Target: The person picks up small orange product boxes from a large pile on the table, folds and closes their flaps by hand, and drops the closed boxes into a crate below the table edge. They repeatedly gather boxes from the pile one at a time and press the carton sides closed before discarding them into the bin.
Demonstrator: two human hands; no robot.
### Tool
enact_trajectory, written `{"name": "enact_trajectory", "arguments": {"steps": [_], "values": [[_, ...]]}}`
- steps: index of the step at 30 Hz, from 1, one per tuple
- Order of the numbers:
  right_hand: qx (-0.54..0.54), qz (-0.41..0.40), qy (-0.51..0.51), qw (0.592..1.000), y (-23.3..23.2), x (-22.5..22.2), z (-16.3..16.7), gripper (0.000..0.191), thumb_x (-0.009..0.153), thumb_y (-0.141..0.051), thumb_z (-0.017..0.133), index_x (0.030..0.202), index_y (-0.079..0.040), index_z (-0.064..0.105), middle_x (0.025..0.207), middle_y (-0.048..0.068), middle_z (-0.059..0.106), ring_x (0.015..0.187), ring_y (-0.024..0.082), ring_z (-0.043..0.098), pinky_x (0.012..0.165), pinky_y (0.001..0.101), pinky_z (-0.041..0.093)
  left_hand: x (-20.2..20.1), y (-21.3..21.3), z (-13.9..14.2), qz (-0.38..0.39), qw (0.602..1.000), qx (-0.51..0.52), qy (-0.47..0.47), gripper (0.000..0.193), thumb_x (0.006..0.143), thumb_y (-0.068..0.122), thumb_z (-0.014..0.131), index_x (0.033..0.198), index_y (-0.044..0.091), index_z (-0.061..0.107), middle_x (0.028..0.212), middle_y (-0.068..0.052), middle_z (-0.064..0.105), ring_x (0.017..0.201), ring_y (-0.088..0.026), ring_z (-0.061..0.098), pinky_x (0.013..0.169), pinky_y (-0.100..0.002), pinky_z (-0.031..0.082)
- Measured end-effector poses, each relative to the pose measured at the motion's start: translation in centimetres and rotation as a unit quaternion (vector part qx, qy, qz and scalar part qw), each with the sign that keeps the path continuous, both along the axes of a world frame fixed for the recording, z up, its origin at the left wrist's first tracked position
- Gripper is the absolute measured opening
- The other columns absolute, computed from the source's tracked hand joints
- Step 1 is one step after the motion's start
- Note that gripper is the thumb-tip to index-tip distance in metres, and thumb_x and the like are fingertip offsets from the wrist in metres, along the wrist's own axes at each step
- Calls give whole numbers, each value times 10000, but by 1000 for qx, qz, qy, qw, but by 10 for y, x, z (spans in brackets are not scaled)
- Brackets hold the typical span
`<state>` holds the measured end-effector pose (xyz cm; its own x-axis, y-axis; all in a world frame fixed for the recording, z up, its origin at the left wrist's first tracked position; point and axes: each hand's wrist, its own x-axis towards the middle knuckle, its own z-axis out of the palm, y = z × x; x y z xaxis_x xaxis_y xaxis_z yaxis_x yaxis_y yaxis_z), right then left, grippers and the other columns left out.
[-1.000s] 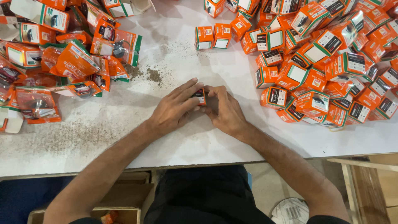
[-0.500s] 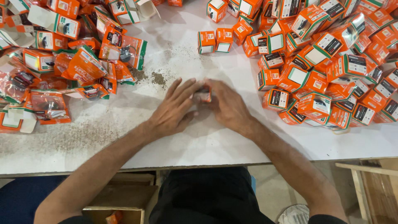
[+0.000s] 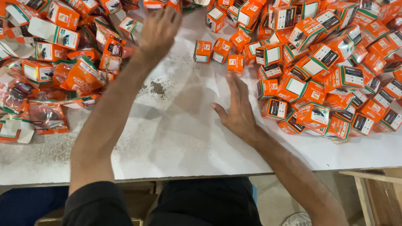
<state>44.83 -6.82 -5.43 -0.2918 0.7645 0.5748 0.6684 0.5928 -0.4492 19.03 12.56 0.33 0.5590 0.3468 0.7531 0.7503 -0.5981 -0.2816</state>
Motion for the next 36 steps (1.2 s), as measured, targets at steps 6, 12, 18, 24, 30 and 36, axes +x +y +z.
{"name": "enact_trajectory", "arguments": {"steps": [6,12,18,24,30,36], "values": [[-57,70,97,991,2,-20,-5,876,898,-162,803,1558,38,263,1442,240,542,1327,393,572,1090,444,506,40,-163,-23,-212,857,-409,-231,254,901,-57,629,1119,62,580,1045,-146,655,916,-379,692,736,-446,564],[-266,90,154,947,-5,-25,3,768,922,-158,772,1539,-1,342,1262,168,673,1113,261,732,948,371,593,-56,-127,-20,167,975,-119,80,649,716,55,709,1352,120,602,1314,-137,635,1016,-269,598,804,-455,546],[-218,117,130,960,-7,-26,13,719,907,-112,781,1509,-30,398,1277,180,611,1108,293,707,938,364,589,-93,-67,-28,149,959,-188,154,490,806,64,735,1277,60,601,1195,-175,633,1106,-320,616,793,-423,547],[-100,87,98,986,-3,-17,12,588,769,-48,857,1291,12,592,1225,174,634,1085,341,663,934,381,549,-29,-122,-16,-114,909,-301,-266,491,871,-110,627,1339,19,551,1276,-214,651,927,-305,719,765,-434,598],[-145,73,139,977,-1,-16,5,556,740,-11,840,1262,-2,650,1128,133,695,1038,288,711,896,361,573,18,-188,-32,-286,945,-112,-115,429,840,-40,762,1235,3,601,1295,-219,618,1195,-425,654,979,-506,610],[-147,81,137,976,-4,-17,12,600,735,-11,852,1290,-10,626,1109,141,675,1030,310,691,890,376,553,24,-182,-42,-177,963,-185,-80,442,828,175,799,1222,34,658,1226,-162,628,1457,-449,387,1194,-733,200]]}}
